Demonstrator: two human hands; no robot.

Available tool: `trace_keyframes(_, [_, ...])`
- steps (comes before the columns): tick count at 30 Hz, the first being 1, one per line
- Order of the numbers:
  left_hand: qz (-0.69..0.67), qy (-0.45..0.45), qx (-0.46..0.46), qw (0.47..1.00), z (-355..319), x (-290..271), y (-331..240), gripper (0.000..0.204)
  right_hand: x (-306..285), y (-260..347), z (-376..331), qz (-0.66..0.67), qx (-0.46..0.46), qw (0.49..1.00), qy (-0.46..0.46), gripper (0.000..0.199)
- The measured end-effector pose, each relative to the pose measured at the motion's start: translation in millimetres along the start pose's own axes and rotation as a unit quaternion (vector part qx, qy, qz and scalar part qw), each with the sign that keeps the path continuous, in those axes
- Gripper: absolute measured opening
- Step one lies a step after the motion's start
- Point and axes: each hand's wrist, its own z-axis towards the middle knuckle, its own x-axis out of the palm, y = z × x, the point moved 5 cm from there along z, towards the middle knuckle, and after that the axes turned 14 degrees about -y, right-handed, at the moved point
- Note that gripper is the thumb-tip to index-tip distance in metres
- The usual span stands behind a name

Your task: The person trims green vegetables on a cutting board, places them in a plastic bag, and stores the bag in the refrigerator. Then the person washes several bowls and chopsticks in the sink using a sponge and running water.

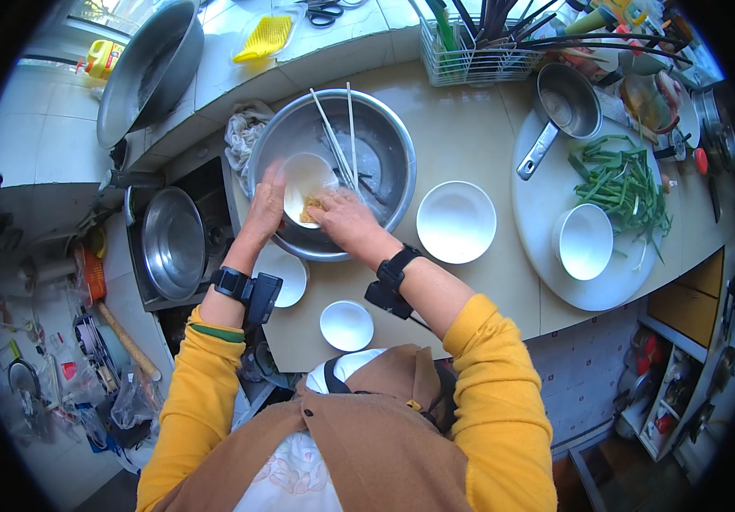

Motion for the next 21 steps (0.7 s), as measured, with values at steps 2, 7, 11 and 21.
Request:
trace_keyframes(2, [-0.043,0.042,-0.078,0.995,-0.2,2.5,2.3,0.065,-0.6,-3.6,2.6,-0.126,-0.061,0.990,-0.007,0.022])
trace_keyframes(7, [0.045,-0.065,0.124,0.989,-29.1,15.5,-5.1,0.064,9.5,-2.2,4.3,0.183,0.192,0.964,-0.010,0.022])
trace_keyframes(11, [0.024,-0.063,0.145,0.987,-17.2,5.2,-3.0,0.060,10.2,4.8,0.0,0.246,0.185,0.951,-0.019,0.025])
trace_keyframes(21, [0.035,-0.091,0.156,0.983,-31.6,10.2,-9.5,0.058,17.2,-5.3,1.6,0.260,0.227,0.938,0.041,0.023])
